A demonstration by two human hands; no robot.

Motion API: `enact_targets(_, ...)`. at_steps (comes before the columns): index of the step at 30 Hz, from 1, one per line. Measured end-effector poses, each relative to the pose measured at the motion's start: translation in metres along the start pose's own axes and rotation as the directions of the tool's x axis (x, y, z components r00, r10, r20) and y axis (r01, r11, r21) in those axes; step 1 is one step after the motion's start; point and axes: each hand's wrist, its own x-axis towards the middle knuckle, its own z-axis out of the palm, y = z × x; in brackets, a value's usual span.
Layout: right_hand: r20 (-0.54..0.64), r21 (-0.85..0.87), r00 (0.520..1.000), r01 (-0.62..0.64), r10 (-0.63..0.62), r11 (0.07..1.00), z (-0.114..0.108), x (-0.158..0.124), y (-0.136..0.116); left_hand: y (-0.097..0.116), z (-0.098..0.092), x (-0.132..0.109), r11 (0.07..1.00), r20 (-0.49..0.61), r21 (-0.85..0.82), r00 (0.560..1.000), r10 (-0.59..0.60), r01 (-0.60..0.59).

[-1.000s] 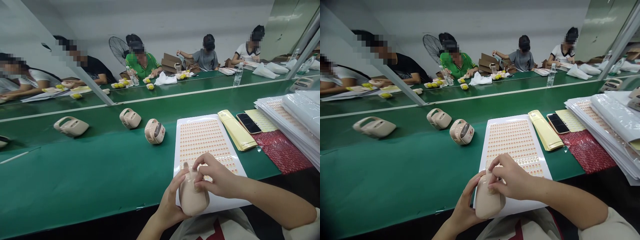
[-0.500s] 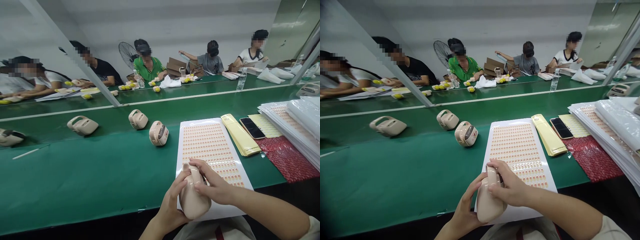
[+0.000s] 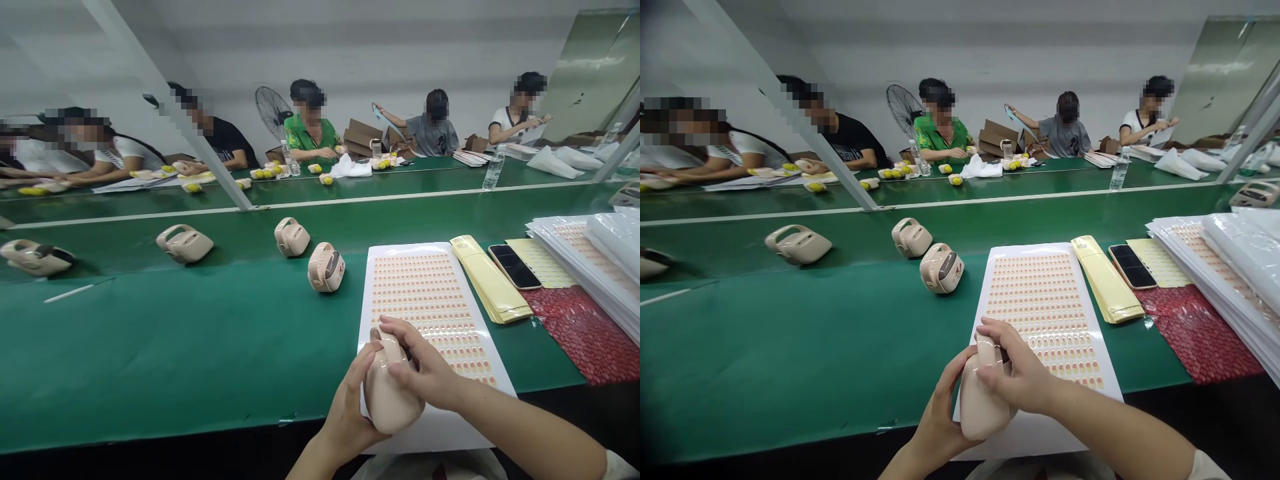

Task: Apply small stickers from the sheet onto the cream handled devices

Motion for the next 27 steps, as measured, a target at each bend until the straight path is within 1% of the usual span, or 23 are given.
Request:
enact_targets(2, 0.012, -0.101, 0.993, 0.118, -0.117, 0.988, 0.0, 0.001, -0.007, -0.001, -0.002, -0.004, 0.997, 0.027, -0.025, 0.997, -0.074, 0.075)
enact_targets(3, 0.03, -0.15, 0.982, 0.191, -0.188, 0.97, 0.001, 0.002, -0.012, 0.0, -0.004, -0.006, 0.99, 0.055, -0.063, 0.991, -0.12, 0.124)
enact_targets(4, 0.055, -0.196, 0.962, 0.273, -0.267, 0.942, 0.003, 0.002, -0.017, 0.001, -0.008, -0.007, 0.975, 0.088, -0.13, 0.982, -0.167, 0.178)
enact_targets(5, 0.095, -0.244, 0.932, 0.363, -0.35, 0.899, 0.006, 0.003, -0.021, 0.004, -0.012, -0.007, 0.945, 0.124, -0.227, 0.97, -0.211, 0.235)
enact_targets(6, 0.15, -0.29, 0.889, 0.459, -0.433, 0.84, 0.01, 0.003, -0.024, 0.007, -0.017, -0.006, 0.891, 0.144, -0.349, 0.956, -0.255, 0.29)
enact_targets(7, 0.217, -0.33, 0.834, 0.551, -0.507, 0.766, 0.016, 0.005, -0.027, 0.012, -0.023, -0.004, 0.804, 0.139, -0.486, 0.938, -0.316, 0.343)
enact_targets(8, 0.292, -0.362, 0.777, 0.629, -0.557, 0.688, 0.022, 0.007, -0.029, 0.017, -0.029, 0.0, 0.684, 0.119, -0.617, 0.906, -0.407, 0.389)
enact_targets(9, 0.373, -0.38, 0.72, 0.694, -0.586, 0.611, 0.028, 0.01, -0.029, 0.024, -0.035, 0.006, 0.547, 0.095, -0.722, 0.843, -0.529, 0.424)
enact_targets(10, 0.449, -0.379, 0.665, 0.747, -0.597, 0.547, 0.035, 0.015, -0.029, 0.03, -0.04, 0.012, 0.412, 0.081, -0.789, 0.742, -0.665, 0.456)
enact_targets(11, 0.51, -0.358, 0.619, 0.784, -0.597, 0.507, 0.042, 0.02, -0.028, 0.035, -0.046, 0.019, 0.303, 0.071, -0.823, 0.615, -0.785, 0.481)
enact_targets(12, 0.548, -0.333, 0.591, 0.804, -0.592, 0.493, 0.047, 0.027, -0.026, 0.039, -0.052, 0.026, 0.236, 0.047, -0.833, 0.489, -0.871, 0.501)
enact_targets(13, 0.567, -0.317, 0.583, 0.806, -0.582, 0.5, 0.05, 0.034, -0.022, 0.041, -0.058, 0.033, 0.218, 0.006, -0.826, 0.395, -0.919, 0.519)
enact_targets(14, 0.562, -0.315, 0.6, 0.792, -0.569, 0.523, 0.05, 0.042, -0.017, 0.041, -0.065, 0.04, 0.246, -0.062, -0.813, 0.343, -0.937, 0.528)
enact_targets(15, 0.543, -0.326, 0.629, 0.769, -0.557, 0.551, 0.047, 0.051, -0.01, 0.038, -0.072, 0.047, 0.303, -0.143, -0.795, 0.323, -0.935, 0.526)
enact_targets(16, 0.505, -0.357, 0.675, 0.731, -0.538, 0.582, 0.041, 0.059, 0.0, 0.032, -0.08, 0.053, 0.37, -0.225, -0.77, 0.322, -0.919, 0.519)
enact_targets(17, 0.439, -0.411, 0.739, 0.671, -0.511, 0.618, 0.032, 0.067, 0.013, 0.023, -0.089, 0.06, 0.436, -0.297, -0.737, 0.331, -0.895, 0.517)
enact_targets(18, 0.368, -0.46, 0.789, 0.614, -0.492, 0.641, 0.021, 0.075, 0.027, 0.012, -0.098, 0.067, 0.49, -0.355, -0.69, 0.342, -0.87, 0.533)
enact_targets(19, 0.247, -0.528, 0.861, 0.505, -0.445, 0.683, 0.009, 0.082, 0.043, -0.001, -0.107, 0.073, 0.541, -0.4, -0.627, 0.363, -0.841, 0.561)
enact_targets(20, 0.074, -0.579, 0.925, 0.344, -0.373, 0.739, -0.004, 0.087, 0.06, -0.016, -0.116, 0.08, 0.582, -0.422, -0.547, 0.401, -0.813, 0.602)
enact_targets(21, -0.004, -0.597, 0.941, 0.269, -0.337, 0.756, -0.016, 0.091, 0.076, -0.03, -0.124, 0.087, 0.618, -0.439, -0.459, 0.442, -0.782, 0.638)
enact_targets(23, -0.107, -0.609, 0.953, 0.162, -0.283, 0.776, -0.035, 0.095, 0.104, -0.058, -0.138, 0.1, 0.645, -0.429, -0.376, 0.492, -0.758, 0.666)
enact_targets(25, -0.152, -0.608, 0.96, 0.097, -0.236, 0.788, -0.045, 0.094, 0.121, -0.083, -0.146, 0.113, 0.657, -0.412, -0.316, 0.524, -0.745, 0.685)
enact_targets(27, -0.171, -0.594, 0.969, 0.045, -0.181, 0.803, -0.046, 0.092, 0.127, -0.102, -0.15, 0.123, 0.659, -0.394, -0.233, 0.55, -0.737, 0.715)
